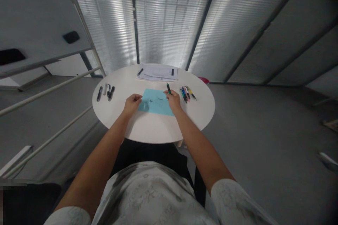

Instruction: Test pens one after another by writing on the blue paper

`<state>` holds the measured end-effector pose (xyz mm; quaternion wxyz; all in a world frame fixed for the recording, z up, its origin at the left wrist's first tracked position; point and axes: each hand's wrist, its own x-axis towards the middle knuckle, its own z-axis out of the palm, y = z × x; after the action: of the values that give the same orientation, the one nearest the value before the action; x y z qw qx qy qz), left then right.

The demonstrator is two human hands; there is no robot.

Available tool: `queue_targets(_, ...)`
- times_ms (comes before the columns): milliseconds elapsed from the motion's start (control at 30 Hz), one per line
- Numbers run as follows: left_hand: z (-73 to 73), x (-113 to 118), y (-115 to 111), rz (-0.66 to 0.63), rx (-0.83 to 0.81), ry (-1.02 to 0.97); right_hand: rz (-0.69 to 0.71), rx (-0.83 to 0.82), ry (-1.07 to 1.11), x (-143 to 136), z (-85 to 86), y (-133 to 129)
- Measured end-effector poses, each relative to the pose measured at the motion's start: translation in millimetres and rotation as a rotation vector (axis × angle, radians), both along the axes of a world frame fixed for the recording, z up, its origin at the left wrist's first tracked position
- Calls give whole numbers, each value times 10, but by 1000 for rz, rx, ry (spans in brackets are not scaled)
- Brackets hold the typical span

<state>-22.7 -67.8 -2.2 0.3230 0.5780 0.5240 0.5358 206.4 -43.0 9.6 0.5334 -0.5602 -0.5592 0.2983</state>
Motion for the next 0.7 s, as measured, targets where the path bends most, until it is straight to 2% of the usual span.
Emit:
queue_targets(100, -15, -4, 14, -8, 2, -4, 9, 8, 58, 3, 6, 17)
queue_targets(300, -27, -13, 25, -12, -7, 5, -4, -6, -63, -3, 43, -50)
queue_targets(533, 20, 9, -10, -9, -31, 10, -100, -94, -544, -26, 66, -148)
queue_targets(700, 16, 4, -8, -22, -34, 18, -83, -161, -862, -84, 64, -196)
